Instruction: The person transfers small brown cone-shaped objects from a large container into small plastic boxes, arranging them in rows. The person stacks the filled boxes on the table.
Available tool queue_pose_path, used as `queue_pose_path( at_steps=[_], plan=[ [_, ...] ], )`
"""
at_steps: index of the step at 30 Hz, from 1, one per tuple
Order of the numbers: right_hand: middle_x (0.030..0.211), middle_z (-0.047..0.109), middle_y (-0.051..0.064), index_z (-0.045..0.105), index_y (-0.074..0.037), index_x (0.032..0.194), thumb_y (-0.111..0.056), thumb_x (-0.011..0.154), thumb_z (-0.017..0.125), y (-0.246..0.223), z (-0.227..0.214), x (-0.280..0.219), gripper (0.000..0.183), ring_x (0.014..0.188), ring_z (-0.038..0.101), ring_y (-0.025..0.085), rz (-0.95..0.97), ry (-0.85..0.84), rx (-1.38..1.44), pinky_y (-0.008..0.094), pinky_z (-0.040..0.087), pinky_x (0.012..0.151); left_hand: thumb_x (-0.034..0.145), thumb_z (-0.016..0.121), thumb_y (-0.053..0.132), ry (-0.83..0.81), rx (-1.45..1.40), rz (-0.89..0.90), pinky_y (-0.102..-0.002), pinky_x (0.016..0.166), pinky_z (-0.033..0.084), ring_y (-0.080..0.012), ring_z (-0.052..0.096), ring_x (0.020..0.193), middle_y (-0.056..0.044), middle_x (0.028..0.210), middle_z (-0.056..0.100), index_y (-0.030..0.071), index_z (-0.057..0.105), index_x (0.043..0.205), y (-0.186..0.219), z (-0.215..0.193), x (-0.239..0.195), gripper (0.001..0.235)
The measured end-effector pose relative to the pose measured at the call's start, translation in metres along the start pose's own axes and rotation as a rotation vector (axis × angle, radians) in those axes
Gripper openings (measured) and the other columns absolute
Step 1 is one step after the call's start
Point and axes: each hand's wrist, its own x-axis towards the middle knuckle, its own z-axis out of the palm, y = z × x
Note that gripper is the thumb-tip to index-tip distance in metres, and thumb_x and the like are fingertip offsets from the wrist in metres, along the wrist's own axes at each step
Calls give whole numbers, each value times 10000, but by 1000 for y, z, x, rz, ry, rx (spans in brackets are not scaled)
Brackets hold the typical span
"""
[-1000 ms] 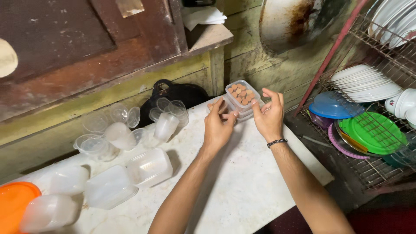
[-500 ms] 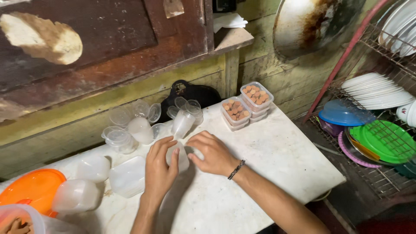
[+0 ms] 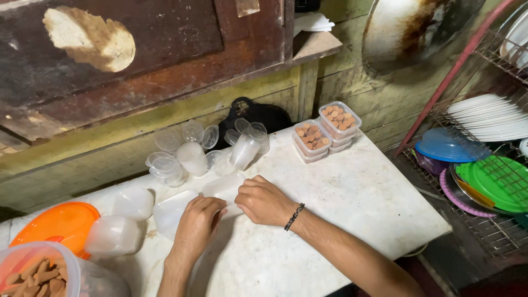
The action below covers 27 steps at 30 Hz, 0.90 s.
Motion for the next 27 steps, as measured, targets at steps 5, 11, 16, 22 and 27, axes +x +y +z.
queue_pose_path(
  at_steps=[5,11,16,22,27],
  plan=[
    [776,635,71,680,-56,837,-56,937,607,-8,-5,5,124,809,615,258,-10,-80,-44,377,470,756,907,688,91,-37,106,-33,-442,1093,451,-237,685,960,-37,964,756,84,726,992,8,-2,-3,93],
    [764,653,95,695,-5,874,64,847,598,-17,1,7,122,752,649,218,-51,-190,-161,307,531,672,951,683,146,-34,195,-85,-380,1152,430,-191,705,1093,-74,948,751,91,748,1050,2,9,-11,131],
    [751,612,82,670,-18,879,56,824,601,-22,-5,10,115,774,631,213,-88,-203,-257,280,539,632,946,698,140,47,142,-42,-392,1141,442,-209,704,1048,-81,909,727,75,738,1026,-3,14,-12,110],
    [768,607,115,651,14,888,32,844,569,-22,-13,11,95,780,643,267,-23,-233,-119,343,562,611,927,724,137,91,85,-45,-396,1137,454,-211,702,1004,-70,873,711,75,731,991,-14,25,-13,89],
    [806,636,99,667,-6,933,37,904,549,-24,-22,14,129,825,670,239,48,-260,-36,305,585,647,967,691,174,64,-12,-71,-392,1164,424,-187,696,1035,-56,888,717,88,732,996,-17,25,-13,101]
  ],
)
